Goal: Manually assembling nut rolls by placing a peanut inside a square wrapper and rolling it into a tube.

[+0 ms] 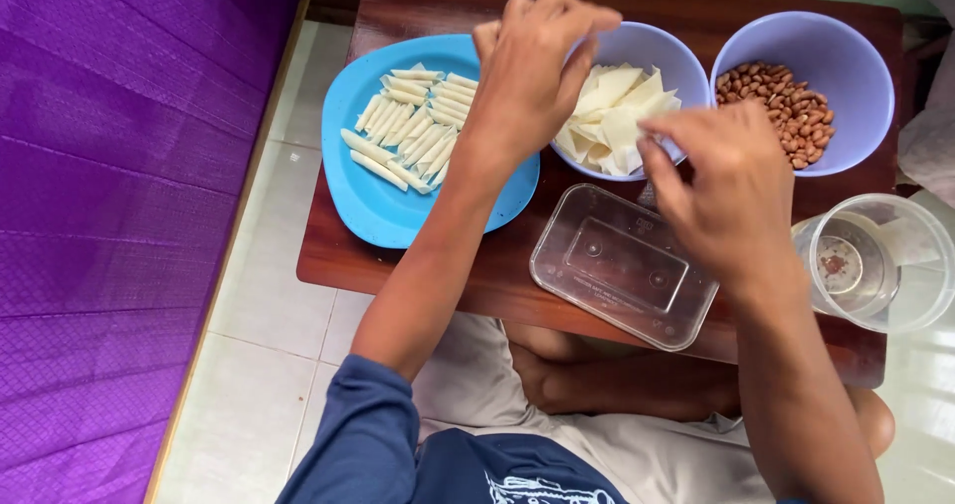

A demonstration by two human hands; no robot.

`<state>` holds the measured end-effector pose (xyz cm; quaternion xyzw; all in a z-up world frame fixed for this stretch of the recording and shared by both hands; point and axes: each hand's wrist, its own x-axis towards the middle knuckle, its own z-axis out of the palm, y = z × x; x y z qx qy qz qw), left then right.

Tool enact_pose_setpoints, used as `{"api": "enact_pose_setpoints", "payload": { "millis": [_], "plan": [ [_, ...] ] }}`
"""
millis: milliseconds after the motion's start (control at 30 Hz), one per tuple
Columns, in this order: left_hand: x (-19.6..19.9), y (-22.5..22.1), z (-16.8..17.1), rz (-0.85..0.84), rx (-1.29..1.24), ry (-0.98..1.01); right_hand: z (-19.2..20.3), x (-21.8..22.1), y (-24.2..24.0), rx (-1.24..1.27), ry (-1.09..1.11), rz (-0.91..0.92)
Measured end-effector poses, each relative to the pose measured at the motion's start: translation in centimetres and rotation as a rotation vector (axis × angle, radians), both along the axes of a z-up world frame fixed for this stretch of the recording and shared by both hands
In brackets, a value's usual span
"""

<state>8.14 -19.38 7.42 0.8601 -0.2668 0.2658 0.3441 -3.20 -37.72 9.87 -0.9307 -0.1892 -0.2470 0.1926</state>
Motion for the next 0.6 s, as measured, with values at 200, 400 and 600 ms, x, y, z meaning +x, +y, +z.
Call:
{"api": "enact_pose_setpoints", "payload": {
  "millis": [200, 400, 600],
  "plan": [
    [2.0, -1.5, -1.4, -0.048, -0.116, 0.078, -0.1, 5.4, 0.0, -0.182, 0.169, 0.095],
    [1.1, -0.3, -1.7, -0.081, 0.021, 0.088, 1.0, 6.3, -1.7, 0.207, 0.194, 0.102],
    [0.9, -1.7, -2.3, -0.049, 0.147, 0.146, 0.5, 5.8, -2.1, 0.234, 0.131, 0.059]
  ]
}}
